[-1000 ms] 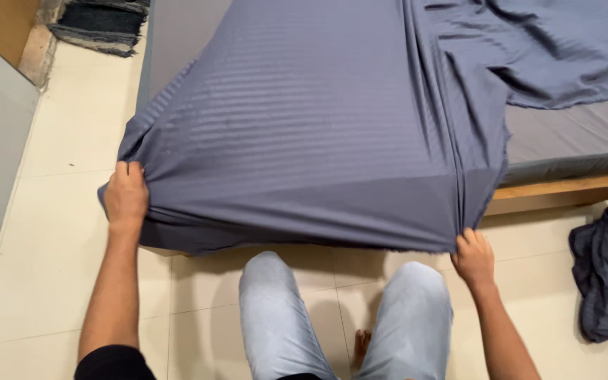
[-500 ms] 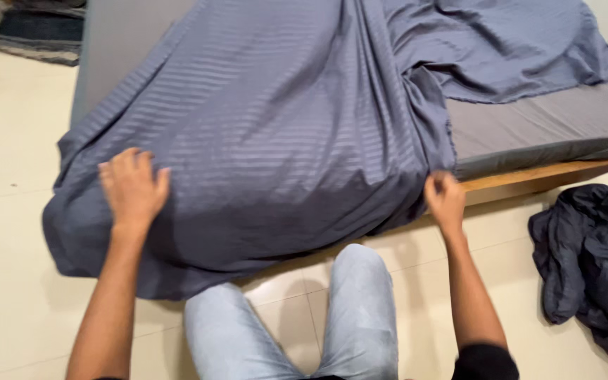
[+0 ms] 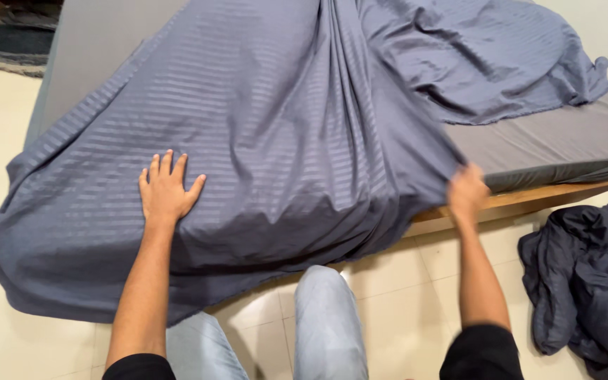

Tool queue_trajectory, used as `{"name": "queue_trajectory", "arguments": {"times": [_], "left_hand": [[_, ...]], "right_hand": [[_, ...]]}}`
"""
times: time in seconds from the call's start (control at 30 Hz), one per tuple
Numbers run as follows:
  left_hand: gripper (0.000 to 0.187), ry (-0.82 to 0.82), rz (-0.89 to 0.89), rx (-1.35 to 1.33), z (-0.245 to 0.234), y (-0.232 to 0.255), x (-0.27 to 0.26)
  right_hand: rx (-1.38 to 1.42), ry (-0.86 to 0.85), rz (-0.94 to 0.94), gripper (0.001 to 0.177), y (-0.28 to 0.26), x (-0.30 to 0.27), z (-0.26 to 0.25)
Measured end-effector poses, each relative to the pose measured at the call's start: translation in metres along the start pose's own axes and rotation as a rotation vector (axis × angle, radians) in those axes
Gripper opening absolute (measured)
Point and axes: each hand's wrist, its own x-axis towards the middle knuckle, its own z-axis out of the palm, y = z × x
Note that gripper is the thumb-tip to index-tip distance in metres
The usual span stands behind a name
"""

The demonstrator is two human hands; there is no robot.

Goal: The person spreads a bedsheet over a mattress, tucks the edges under the mattress along the side and foot, and smooths the surface by hand.

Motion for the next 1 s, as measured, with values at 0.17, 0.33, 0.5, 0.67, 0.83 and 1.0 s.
{"name": "queue_trajectory", "arguments": {"times": [0.17, 0.33, 0.5, 0.67, 0.83, 1.0], "left_hand": [[0.072, 0.022, 0.016, 0.015, 0.003, -0.001, 0.001], [0.072, 0.019, 0.028, 0.027, 0.009, -0.003, -0.002], [0.074, 0.019, 0.042, 0.029, 0.014, -0.006, -0.004], [0.075, -0.001, 0.053, 0.053, 0.013, -0.007, -0.004], [0.075, -0.012, 0.047, 0.055, 0.017, -0.009, -0.003], [0.076, -0.021, 0.028, 0.027, 0.015, -0.007, -0.003]], "right_hand": [[-0.232, 0.193, 0.458, 0.038, 0.172, -0.075, -0.124], [-0.165, 0.033, 0.449, 0.039, 0.222, -0.092, -0.096], [0.479, 0.153, 0.031, 0.07, 0.154, -0.042, -0.047], [0.297, -0.15, 0.102, 0.065, 0.088, -0.005, 0.001], [0.251, 0.029, -0.059, 0.044, 0.084, -0.012, 0.01], [-0.045, 0.038, -0.145, 0.039, 0.143, -0.05, -0.036]]}}
